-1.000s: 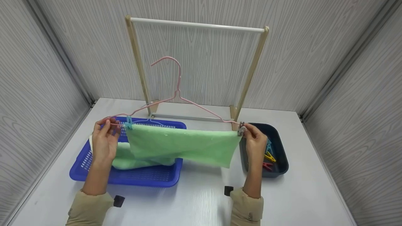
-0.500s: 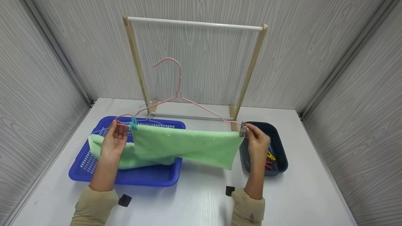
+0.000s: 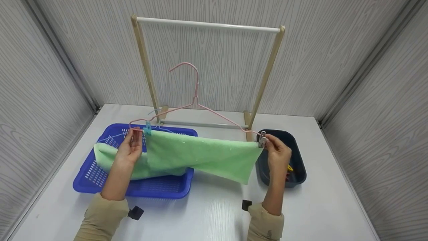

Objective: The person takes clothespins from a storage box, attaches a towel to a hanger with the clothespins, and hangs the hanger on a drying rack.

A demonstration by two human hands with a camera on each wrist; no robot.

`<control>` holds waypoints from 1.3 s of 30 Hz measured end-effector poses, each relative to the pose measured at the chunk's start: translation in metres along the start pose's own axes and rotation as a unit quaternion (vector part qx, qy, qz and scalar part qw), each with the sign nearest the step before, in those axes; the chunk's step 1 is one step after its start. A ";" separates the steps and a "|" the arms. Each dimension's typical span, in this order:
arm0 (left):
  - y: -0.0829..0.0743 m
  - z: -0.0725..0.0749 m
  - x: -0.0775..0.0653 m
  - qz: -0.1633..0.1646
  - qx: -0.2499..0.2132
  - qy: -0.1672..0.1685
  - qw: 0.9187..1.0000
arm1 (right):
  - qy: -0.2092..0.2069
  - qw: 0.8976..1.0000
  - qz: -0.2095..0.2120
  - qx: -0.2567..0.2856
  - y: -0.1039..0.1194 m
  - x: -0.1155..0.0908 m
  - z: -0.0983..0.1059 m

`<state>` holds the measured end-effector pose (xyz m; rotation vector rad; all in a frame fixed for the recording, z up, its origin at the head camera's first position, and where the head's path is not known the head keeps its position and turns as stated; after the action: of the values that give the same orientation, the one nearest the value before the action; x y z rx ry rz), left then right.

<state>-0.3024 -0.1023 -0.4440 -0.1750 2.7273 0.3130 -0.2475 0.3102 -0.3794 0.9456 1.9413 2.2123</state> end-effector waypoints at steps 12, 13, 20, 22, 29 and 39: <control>0.008 -0.025 -0.028 -0.033 0.126 0.011 0.991 | -0.011 1.000 -0.007 -0.015 0.002 -0.001 0.008; 0.009 -0.026 -0.027 -0.035 0.129 0.013 0.991 | -0.012 1.000 -0.007 -0.015 0.003 -0.002 0.009; 0.019 -0.031 -0.024 -0.038 0.150 0.009 0.988 | -0.042 0.999 -0.017 -0.011 0.005 -0.002 0.018; 0.022 -0.033 -0.023 -0.045 0.159 0.013 0.986 | -0.048 0.999 -0.012 -0.012 0.007 -0.001 0.020; 0.038 -0.047 -0.023 -0.062 0.211 0.087 0.972 | -0.067 0.997 0.002 0.024 0.015 0.002 0.028; 0.063 -0.070 -0.003 0.022 0.215 0.156 0.964 | -0.090 0.994 0.041 0.053 0.028 0.005 0.036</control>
<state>-0.3352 -0.0577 -0.3673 -0.0439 3.0300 -0.3268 -0.2252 0.3380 -0.3508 1.2148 1.9874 2.0012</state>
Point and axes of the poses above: each hand's wrist, its own x-axis towards the middle knuckle, its own z-axis out of the back of the hand, y = z × x, the point moved 4 cm from there along x, towards the middle knuckle, and after that the axes turned 6 degrees about -x, right-handed, at the moved point
